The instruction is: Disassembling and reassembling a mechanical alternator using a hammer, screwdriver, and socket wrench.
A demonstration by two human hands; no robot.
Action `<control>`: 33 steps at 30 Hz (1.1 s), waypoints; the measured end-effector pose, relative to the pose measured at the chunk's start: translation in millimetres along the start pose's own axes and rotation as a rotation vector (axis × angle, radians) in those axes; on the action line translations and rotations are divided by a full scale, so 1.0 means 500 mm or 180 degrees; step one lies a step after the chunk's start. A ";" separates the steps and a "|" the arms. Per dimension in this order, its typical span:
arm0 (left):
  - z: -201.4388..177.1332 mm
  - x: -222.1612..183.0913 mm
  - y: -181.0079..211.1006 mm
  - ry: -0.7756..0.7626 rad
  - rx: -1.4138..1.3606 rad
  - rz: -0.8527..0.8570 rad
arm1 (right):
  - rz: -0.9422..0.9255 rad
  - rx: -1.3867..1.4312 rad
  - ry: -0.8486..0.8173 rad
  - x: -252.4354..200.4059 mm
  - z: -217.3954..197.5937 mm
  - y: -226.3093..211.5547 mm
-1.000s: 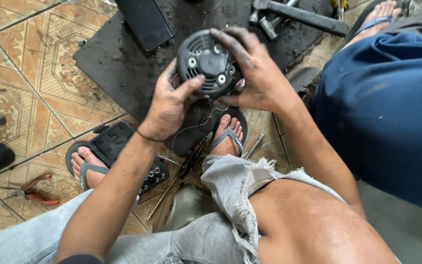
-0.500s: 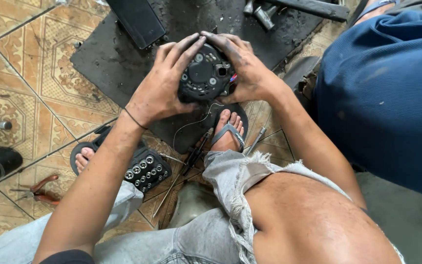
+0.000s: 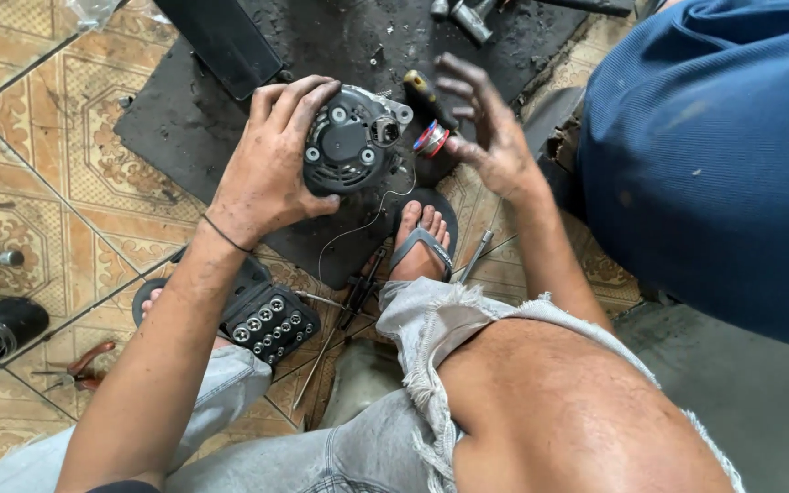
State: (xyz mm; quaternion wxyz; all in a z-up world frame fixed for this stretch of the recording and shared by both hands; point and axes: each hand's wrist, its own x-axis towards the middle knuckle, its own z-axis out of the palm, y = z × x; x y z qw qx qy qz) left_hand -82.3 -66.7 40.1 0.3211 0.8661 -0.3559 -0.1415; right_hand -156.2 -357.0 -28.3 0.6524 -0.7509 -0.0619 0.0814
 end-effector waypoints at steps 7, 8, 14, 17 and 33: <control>0.007 0.014 0.001 -0.0137 0.0212 0.0171 | 0.0607 0.0451 0.0165 -0.047 0.042 0.024; 0.009 0.019 0.002 -0.0142 0.0219 0.0175 | 0.0603 0.0457 0.0171 -0.047 0.045 0.020; 0.017 0.036 -0.001 -0.0363 0.0518 0.0204 | 0.0741 0.0556 0.0221 -0.043 0.065 0.015; 0.017 0.035 -0.006 -0.0337 0.0526 0.0180 | 0.0543 0.0622 0.0187 -0.040 0.078 0.021; 0.036 0.034 -0.017 -0.0391 0.0680 0.0128 | 0.0868 0.0945 0.0590 -0.061 0.139 0.067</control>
